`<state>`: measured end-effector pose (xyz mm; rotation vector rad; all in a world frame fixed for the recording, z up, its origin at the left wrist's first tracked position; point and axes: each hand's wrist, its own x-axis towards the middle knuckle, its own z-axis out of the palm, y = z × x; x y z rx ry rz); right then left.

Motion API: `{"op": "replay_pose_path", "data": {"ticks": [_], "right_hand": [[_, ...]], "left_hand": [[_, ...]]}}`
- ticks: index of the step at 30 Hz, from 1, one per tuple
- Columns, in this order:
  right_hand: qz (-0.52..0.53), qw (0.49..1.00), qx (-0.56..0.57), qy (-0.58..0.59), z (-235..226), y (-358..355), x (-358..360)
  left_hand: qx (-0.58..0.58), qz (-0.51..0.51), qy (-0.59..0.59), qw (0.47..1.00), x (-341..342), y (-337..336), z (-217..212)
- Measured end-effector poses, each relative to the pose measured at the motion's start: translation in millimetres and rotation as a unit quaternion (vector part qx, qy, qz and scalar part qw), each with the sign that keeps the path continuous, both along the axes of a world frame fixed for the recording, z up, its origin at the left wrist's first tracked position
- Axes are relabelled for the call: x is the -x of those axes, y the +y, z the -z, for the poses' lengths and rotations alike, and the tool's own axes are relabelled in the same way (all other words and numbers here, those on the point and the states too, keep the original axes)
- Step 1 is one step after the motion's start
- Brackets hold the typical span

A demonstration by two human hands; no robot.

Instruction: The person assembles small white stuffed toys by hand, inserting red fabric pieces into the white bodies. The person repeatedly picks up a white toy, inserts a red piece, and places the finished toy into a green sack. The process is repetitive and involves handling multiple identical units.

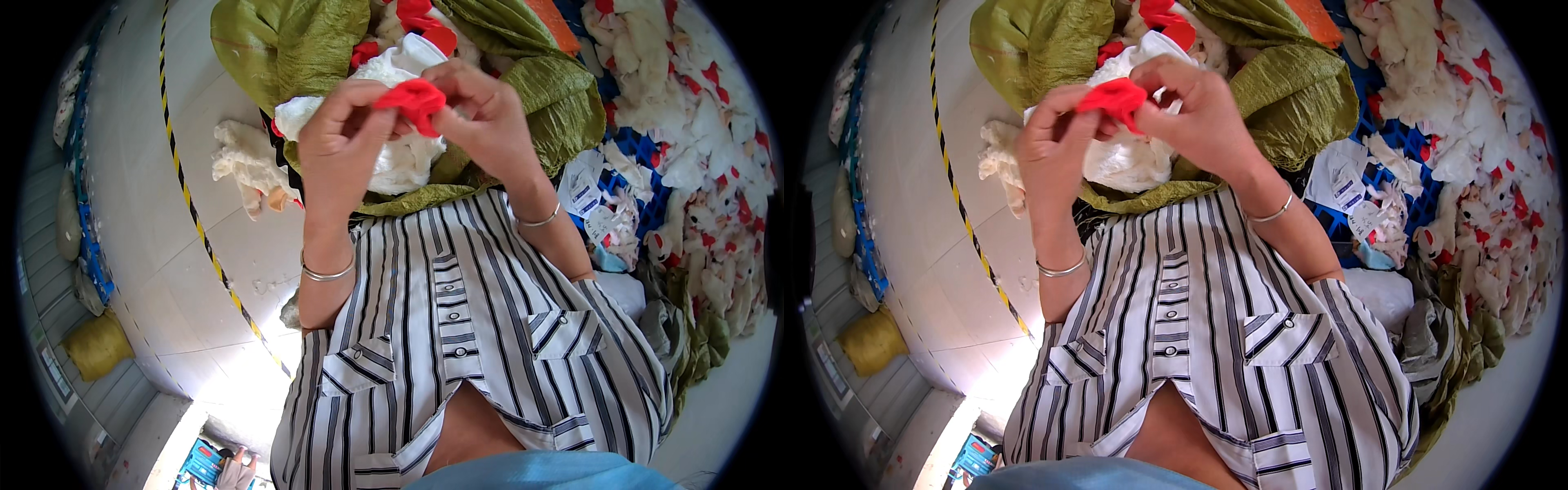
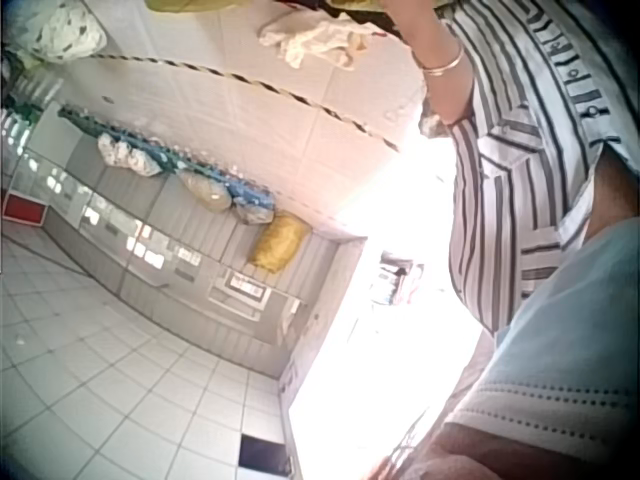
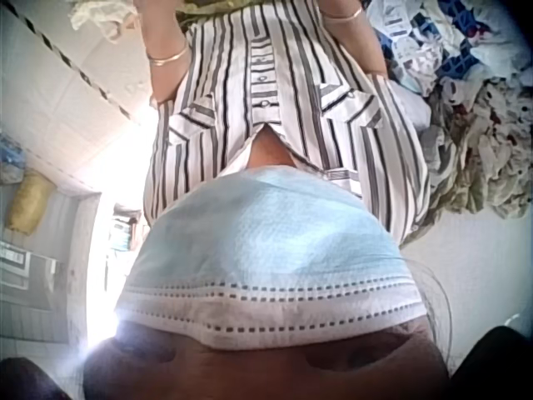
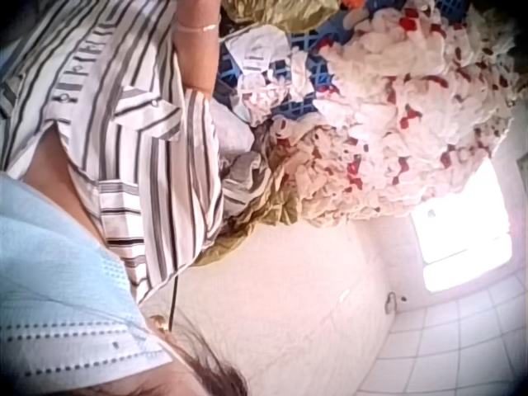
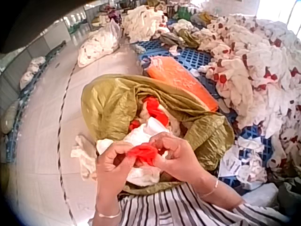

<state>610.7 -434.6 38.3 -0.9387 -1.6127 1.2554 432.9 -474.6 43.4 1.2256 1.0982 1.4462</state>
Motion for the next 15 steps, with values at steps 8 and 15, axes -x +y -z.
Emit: {"op": "replay_pose_path", "data": {"ticks": [8,15], "right_hand": [[0.054,0.983,-0.175,0.009,-23.4,16.0,-6.9],[0.096,0.985,-0.141,-0.014,-21.0,9.1,-0.8]], "left_hand": [[0.048,-0.015,-0.025,0.998,3.5,-3.1,-12.7],[0.013,-0.030,-0.051,0.998,4.0,-12.6,-16.8]]}}
